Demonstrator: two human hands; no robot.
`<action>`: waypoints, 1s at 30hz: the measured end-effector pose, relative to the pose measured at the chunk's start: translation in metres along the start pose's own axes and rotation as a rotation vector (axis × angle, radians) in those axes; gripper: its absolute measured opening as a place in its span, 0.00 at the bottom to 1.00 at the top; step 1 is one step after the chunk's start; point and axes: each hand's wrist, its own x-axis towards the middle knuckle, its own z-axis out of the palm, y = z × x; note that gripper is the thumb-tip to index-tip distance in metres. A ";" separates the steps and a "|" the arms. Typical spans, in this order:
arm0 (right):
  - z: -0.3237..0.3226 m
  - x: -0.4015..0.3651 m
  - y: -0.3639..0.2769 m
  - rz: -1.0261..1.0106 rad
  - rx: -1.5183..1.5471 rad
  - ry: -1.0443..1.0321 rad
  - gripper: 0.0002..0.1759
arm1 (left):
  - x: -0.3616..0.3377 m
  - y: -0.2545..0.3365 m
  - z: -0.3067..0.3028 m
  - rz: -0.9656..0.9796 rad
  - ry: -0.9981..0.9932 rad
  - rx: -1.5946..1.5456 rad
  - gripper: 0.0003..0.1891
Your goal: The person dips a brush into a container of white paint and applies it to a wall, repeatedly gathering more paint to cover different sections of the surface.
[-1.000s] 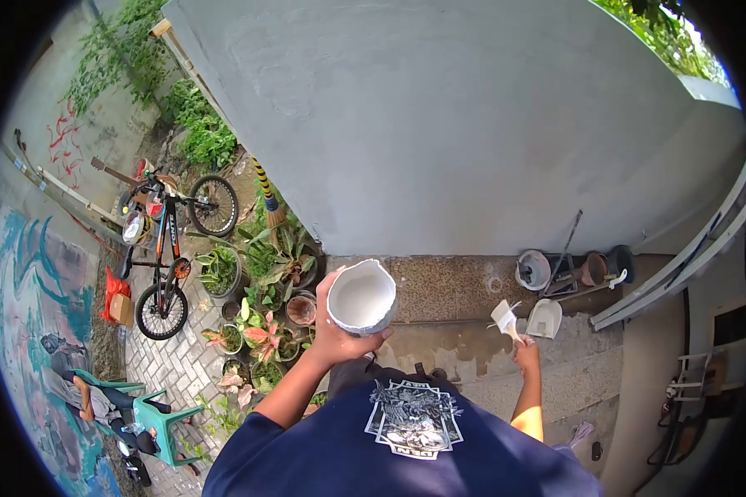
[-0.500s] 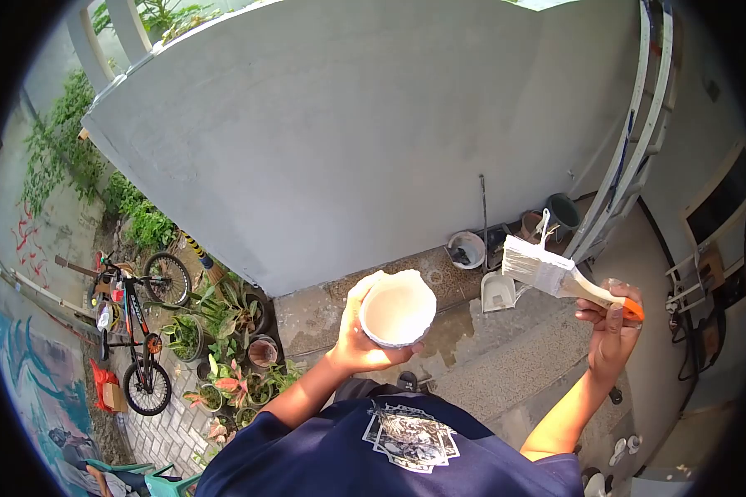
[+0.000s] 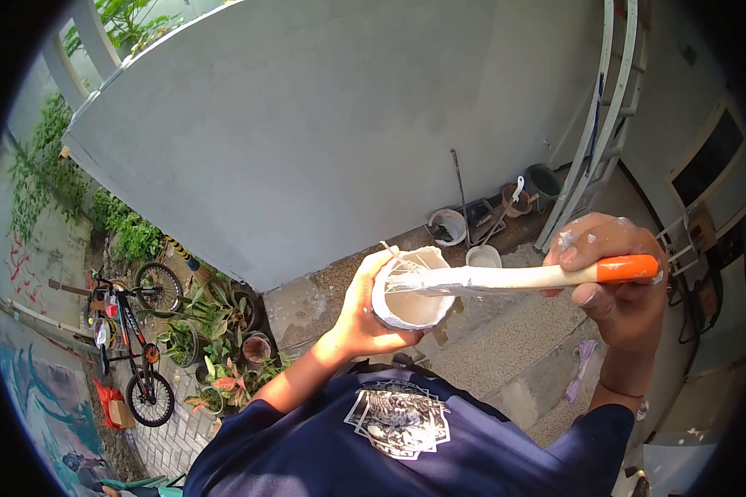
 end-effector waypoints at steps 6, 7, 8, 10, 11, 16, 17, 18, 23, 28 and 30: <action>0.002 0.028 -0.008 -0.154 -0.241 -0.301 0.11 | 0.006 0.011 -0.001 0.072 -0.063 0.108 0.54; 0.005 0.032 -0.010 -0.126 -0.237 -0.341 0.12 | 0.006 0.013 0.000 0.071 -0.062 0.108 0.54; 0.009 0.035 -0.013 -0.097 -0.234 -0.380 0.13 | 0.006 0.014 0.001 0.060 -0.068 0.099 0.54; 0.015 0.044 -0.018 -0.080 -0.224 -0.414 0.10 | 0.008 0.017 0.003 0.050 -0.079 0.090 0.54; 0.016 0.050 -0.020 -0.074 -0.293 -0.515 0.10 | 0.009 0.018 0.003 0.048 -0.085 0.122 0.55; 0.030 0.057 -0.012 0.007 -0.325 -0.685 0.08 | 0.012 0.024 0.008 0.094 -0.075 0.180 0.54; 0.031 0.058 -0.011 0.001 -0.325 -0.692 0.08 | 0.012 0.024 0.009 0.095 -0.068 0.183 0.54; 0.032 0.059 -0.010 0.004 -0.320 -0.704 0.08 | 0.011 0.025 0.010 0.073 -0.063 0.134 0.54; 0.039 0.065 -0.005 -0.041 -0.341 -0.751 0.09 | 0.014 0.026 0.012 0.056 -0.041 0.083 0.54; 0.032 0.073 -0.011 0.006 -0.396 -0.743 0.07 | 0.019 0.022 0.016 0.108 0.003 0.090 0.53; 0.031 0.071 -0.003 -0.041 -0.381 -0.745 0.08 | 0.019 0.020 0.016 0.113 0.001 0.103 0.53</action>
